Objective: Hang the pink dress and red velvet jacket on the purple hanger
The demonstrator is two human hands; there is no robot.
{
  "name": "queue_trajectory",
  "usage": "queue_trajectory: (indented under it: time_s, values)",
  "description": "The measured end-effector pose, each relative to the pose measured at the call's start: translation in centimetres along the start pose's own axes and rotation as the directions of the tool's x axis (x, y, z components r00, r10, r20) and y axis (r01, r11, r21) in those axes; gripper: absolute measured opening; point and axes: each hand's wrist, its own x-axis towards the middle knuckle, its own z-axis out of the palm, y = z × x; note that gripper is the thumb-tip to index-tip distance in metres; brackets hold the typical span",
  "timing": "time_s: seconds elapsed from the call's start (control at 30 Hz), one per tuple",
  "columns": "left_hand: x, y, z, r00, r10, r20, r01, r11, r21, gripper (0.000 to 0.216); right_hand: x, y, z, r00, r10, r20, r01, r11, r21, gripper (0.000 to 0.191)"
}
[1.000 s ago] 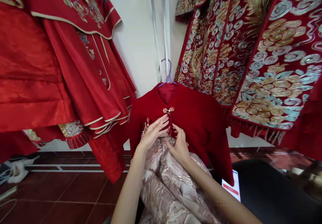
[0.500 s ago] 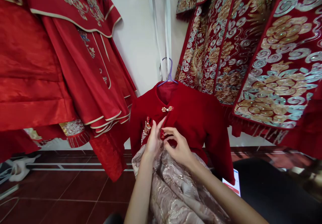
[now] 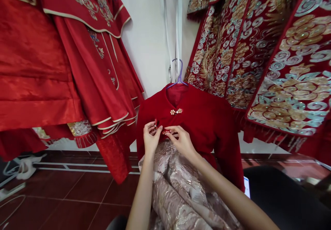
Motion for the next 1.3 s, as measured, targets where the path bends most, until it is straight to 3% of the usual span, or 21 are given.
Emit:
queue_trajectory:
  time_s: [0.17, 0.4, 0.67, 0.97, 1.13, 1.3]
  values:
    - [1.0, -1.0, -0.1, 0.985, -0.151, 0.083, 0.163, 0.973, -0.166, 0.031, 2.1, 0.4, -0.1, 0.997, -0.017, 0.073, 0.023, 0.996, -0.085, 0.019]
    - [1.2, -1.0, -0.7, 0.971, -0.192, 0.144, 0.222, 0.947, -0.232, 0.036, 4.0, 0.8, 1.6, 0.994, -0.096, 0.058, 0.105, 0.978, -0.178, 0.021]
    - [2.1, -0.6, -0.6, 0.979, -0.153, 0.136, 0.176, 0.968, -0.18, 0.033, 4.0, 1.5, 3.0, 0.993, -0.119, -0.007, 0.115, 0.97, -0.213, 0.024]
    - [4.2, 0.2, -2.4, 0.941, -0.065, 0.332, 0.056, 0.998, 0.037, 0.026, 3.9, 1.7, 3.5, 0.992, -0.109, -0.055, 0.097, 0.977, -0.192, 0.025]
    - [4.4, 0.0, -2.9, 0.893, -0.007, 0.45, 0.018, 1.0, -0.021, 0.025, 3.6, 1.7, 3.0, 0.993, -0.113, -0.021, 0.108, 0.981, -0.163, 0.023]
    - [3.9, -0.8, -2.6, 0.908, 0.01, 0.419, 0.008, 0.999, -0.042, 0.026, 3.5, 1.8, 2.8, 0.993, -0.115, -0.017, 0.11, 0.979, -0.173, 0.021]
